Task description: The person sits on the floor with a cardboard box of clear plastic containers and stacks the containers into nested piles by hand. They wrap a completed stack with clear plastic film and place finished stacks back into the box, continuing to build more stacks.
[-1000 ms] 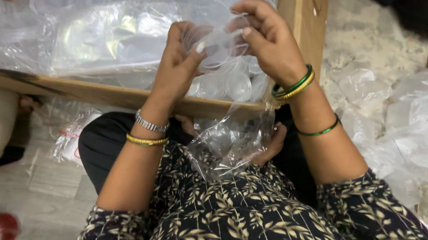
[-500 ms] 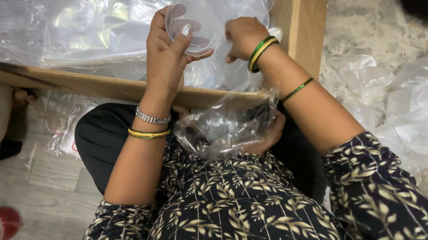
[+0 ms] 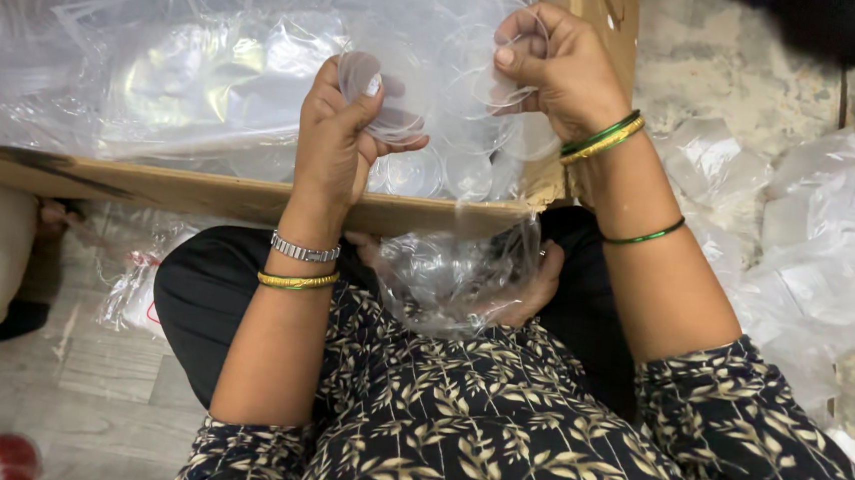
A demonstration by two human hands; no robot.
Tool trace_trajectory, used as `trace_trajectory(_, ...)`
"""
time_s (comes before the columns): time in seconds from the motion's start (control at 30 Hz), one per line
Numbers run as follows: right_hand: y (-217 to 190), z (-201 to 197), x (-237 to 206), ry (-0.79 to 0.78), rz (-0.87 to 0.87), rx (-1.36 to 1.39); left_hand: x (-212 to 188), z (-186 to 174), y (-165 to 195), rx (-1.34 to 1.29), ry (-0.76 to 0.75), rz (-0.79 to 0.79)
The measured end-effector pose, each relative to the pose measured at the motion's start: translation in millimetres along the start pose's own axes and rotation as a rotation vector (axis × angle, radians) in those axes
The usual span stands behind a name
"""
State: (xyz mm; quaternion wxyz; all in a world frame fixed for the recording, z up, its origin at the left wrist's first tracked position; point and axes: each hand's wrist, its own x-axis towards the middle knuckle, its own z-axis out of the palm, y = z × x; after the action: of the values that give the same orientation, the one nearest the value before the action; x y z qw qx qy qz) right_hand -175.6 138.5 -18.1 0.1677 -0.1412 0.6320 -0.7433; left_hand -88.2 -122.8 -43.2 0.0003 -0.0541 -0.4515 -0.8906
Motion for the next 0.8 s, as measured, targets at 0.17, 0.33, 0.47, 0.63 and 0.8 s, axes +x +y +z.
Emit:
trace_trajectory(0.17, -4.4, 2.5, -3.0, 0.081, -0.008, 0.079, -1.7, 2.7, 3.0, 0.032, -0.028, -0.059)
trace_trajectory(0.33, 6.0, -5.3, 3.4, 0.132, -0.206, -0.194, 0.2, 4.1, 0.3, 0.086, -0.089, -0.039)
trace_trajectory(0.47, 13.1, -6.0, 6.1, 0.200, -0.482, -0.286, -0.3, 3.6, -1.3, 0.116, -0.100, -0.014)
trace_trajectory(0.63, 10.3, -3.3, 4.9, 0.235, -0.516, -0.338, -0.2, 5.5, 1.0, 0.094, -0.124, -0.027)
trace_trajectory(0.8, 4.3, -3.2, 11.1, 0.301, -0.376, -0.314, 8.0, 8.0, 4.6, -0.005, -0.106, -0.025)
